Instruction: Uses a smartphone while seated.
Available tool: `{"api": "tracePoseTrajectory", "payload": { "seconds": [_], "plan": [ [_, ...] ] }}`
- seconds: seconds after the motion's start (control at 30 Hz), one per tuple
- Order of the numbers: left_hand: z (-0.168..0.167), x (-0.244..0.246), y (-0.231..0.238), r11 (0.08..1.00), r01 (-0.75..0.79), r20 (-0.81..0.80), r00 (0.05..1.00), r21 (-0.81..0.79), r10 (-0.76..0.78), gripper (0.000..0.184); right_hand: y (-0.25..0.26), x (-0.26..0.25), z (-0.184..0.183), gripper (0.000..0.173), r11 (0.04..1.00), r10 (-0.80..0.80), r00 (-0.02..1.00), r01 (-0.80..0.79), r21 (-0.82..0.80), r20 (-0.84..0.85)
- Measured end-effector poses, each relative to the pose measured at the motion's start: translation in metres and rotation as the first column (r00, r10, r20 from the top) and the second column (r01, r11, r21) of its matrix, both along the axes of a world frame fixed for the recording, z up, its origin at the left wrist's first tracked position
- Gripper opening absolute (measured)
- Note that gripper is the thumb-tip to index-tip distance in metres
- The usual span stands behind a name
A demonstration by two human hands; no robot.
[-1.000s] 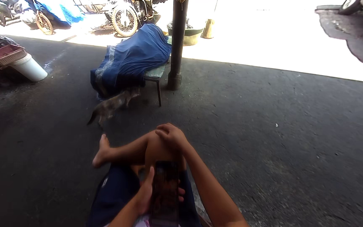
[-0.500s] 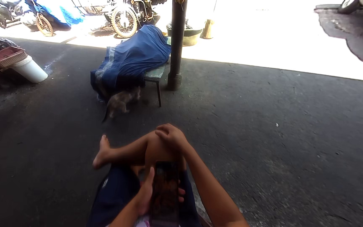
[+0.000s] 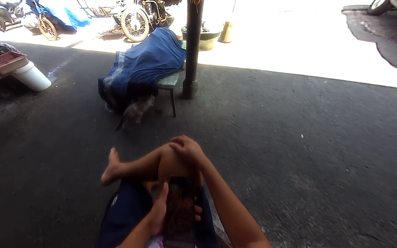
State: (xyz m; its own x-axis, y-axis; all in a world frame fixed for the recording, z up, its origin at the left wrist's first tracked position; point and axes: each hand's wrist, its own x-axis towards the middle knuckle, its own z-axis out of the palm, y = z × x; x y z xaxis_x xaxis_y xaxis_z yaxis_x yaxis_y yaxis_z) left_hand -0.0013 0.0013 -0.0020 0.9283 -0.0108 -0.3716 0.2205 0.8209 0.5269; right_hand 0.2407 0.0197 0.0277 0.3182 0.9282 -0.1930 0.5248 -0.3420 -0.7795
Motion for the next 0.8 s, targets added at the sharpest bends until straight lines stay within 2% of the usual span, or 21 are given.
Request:
{"api": "tracePoseTrajectory", "payload": {
  "seconds": [0.8],
  "plan": [
    [0.0008,0.0007,-0.0016,1.0,-0.01,-0.012,1.0,-0.019,0.01,0.093,-0.0003,0.001,-0.0015,0.044,1.0,-0.004,1.0,0.004,-0.014,0.005]
  ]
}}
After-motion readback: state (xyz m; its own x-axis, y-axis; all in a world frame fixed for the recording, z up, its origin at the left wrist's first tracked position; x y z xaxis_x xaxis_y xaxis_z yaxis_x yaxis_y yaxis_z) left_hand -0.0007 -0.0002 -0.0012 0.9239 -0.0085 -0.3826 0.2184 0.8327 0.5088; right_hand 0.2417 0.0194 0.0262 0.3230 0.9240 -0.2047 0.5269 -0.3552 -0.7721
